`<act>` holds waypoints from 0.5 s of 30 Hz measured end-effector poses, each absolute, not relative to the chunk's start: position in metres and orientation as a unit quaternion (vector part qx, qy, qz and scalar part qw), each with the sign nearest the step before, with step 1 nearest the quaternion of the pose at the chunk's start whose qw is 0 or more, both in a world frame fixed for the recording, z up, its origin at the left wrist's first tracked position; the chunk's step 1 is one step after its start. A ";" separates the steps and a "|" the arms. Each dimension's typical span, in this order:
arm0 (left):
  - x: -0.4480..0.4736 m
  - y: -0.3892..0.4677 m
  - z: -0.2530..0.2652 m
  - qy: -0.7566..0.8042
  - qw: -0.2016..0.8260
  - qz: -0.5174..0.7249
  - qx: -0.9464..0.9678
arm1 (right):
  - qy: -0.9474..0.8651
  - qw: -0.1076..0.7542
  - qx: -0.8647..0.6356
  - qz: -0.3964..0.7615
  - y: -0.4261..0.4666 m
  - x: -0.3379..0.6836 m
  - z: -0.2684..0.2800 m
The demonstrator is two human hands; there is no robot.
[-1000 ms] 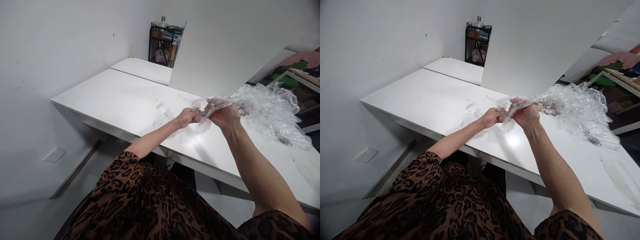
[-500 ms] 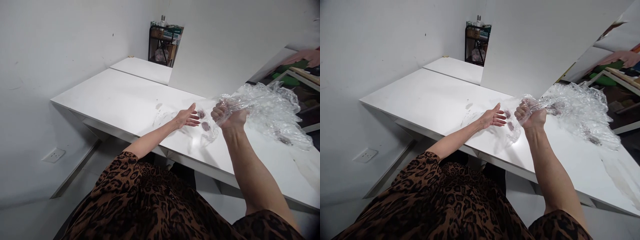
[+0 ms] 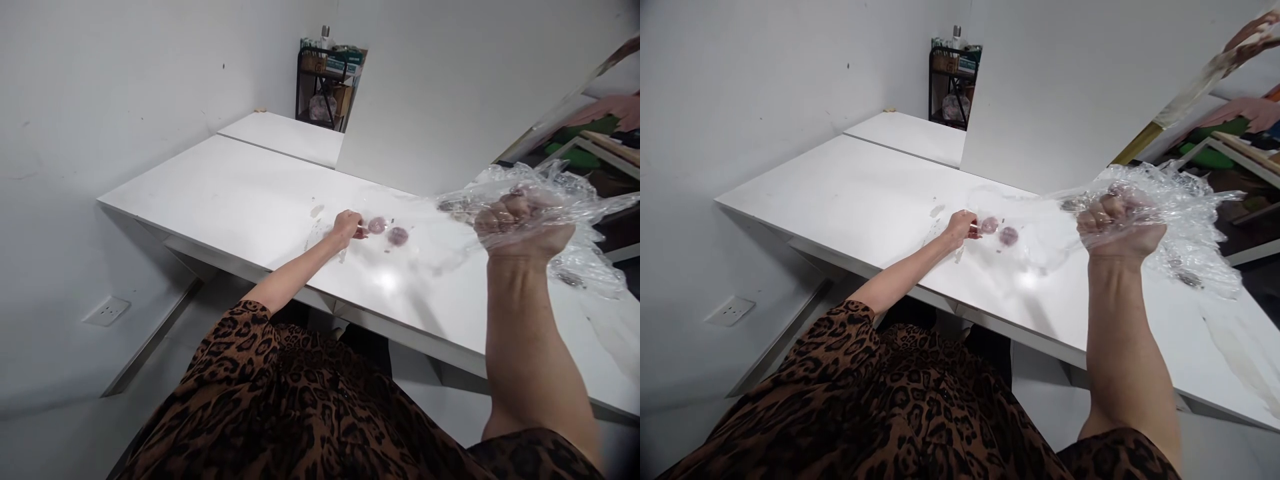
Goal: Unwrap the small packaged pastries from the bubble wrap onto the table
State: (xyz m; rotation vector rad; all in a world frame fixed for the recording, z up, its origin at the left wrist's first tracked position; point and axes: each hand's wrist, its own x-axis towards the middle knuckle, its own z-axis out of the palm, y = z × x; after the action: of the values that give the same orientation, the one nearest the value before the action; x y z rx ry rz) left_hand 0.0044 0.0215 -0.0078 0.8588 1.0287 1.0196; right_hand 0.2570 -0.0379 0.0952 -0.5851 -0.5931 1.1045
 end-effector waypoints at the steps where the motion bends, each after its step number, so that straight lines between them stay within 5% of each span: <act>1: 0.000 0.026 -0.010 0.462 0.663 0.453 0.376 | -0.268 0.777 -0.283 0.495 -0.036 0.266 0.098; 6: -0.008 0.038 -0.017 0.509 0.650 0.434 0.361 | -0.298 0.780 -0.374 0.404 -0.011 0.289 0.102; 11: 0.003 0.002 -0.035 0.411 0.342 0.506 0.677 | -0.342 0.737 -0.438 0.385 0.027 0.292 0.097; 15: 0.016 -0.032 -0.057 0.173 0.173 0.236 0.940 | -0.392 0.710 -0.468 0.350 0.038 0.294 0.107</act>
State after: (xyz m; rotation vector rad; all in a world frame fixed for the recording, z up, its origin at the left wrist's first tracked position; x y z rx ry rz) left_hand 0.0156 -0.0321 -0.0568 2.6673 0.4920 0.6688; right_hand 0.2943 0.0380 0.1070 -1.0381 -0.8706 0.7775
